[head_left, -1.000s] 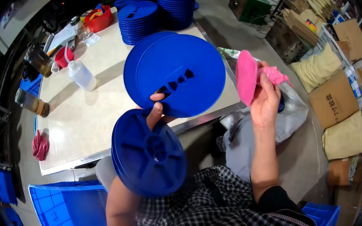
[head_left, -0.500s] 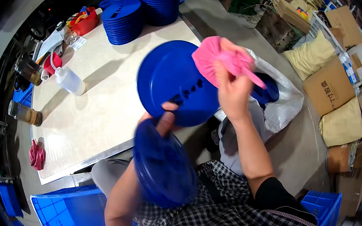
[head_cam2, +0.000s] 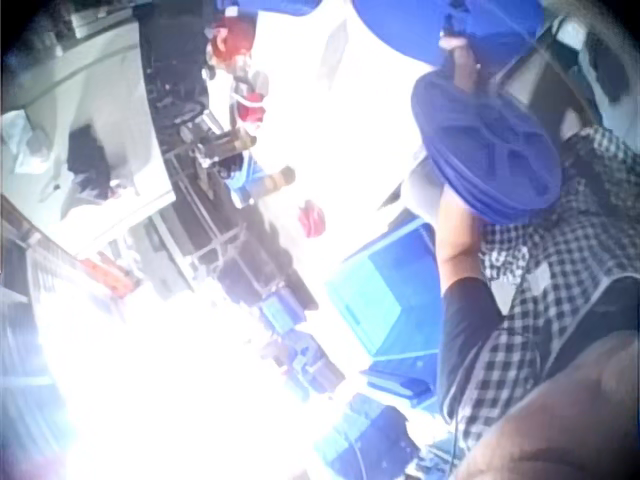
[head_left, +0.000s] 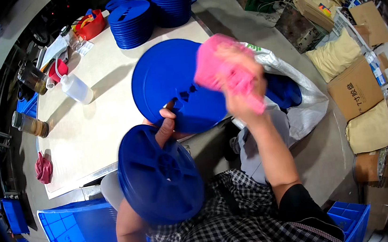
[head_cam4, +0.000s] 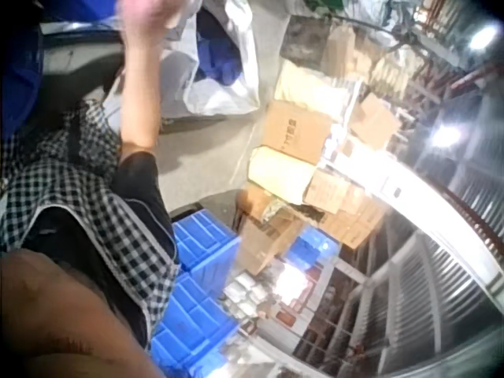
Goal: The person wipes blue circular plastic lids with a pink cloth, handling them one at a time. They pick each lid from a stack, wipe both sides, and place it into a blue crate, repeating the cycle.
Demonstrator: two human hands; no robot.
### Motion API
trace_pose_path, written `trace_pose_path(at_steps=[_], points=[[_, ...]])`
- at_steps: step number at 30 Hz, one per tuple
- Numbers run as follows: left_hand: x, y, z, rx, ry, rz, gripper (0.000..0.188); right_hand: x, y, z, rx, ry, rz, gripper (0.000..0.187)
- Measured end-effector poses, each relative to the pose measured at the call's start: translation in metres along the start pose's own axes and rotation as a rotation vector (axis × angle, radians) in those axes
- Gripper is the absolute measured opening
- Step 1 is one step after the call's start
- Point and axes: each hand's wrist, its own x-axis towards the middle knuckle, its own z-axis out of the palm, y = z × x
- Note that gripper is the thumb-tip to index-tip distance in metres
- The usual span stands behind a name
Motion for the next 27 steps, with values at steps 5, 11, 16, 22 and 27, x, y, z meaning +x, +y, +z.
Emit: trace_pose_path(at_steps=[5, 11, 16, 22, 27], points=[[0.000, 0.006, 0.001, 0.062, -0.012, -0.129, 0.036, -0.009, -0.064, 0.014, 0.165, -0.362, -0.098, 0.025], [0.002, 0.001, 0.003, 0.085, -0.040, -0.132, 0.040, -0.010, -0.002, 0.009, 0.145, 0.194, 0.266, 0.040], [0.014, 0.005, -0.016, 0.000, -0.040, 0.049, 0.030, -0.033, -0.067, 0.015, 0.138, -0.424, -0.079, 0.015], [0.015, 0.019, -0.019, 0.025, 0.073, 0.032, 0.055, -0.029, 0.017, -0.015, 0.198, 0.301, 0.674, 0.024], [0.012, 0.023, -0.016, 0.026, 0.061, 0.073, 0.048, -0.031, 0.008, -0.042, 1.304, 0.340, 1.120, 0.029]])
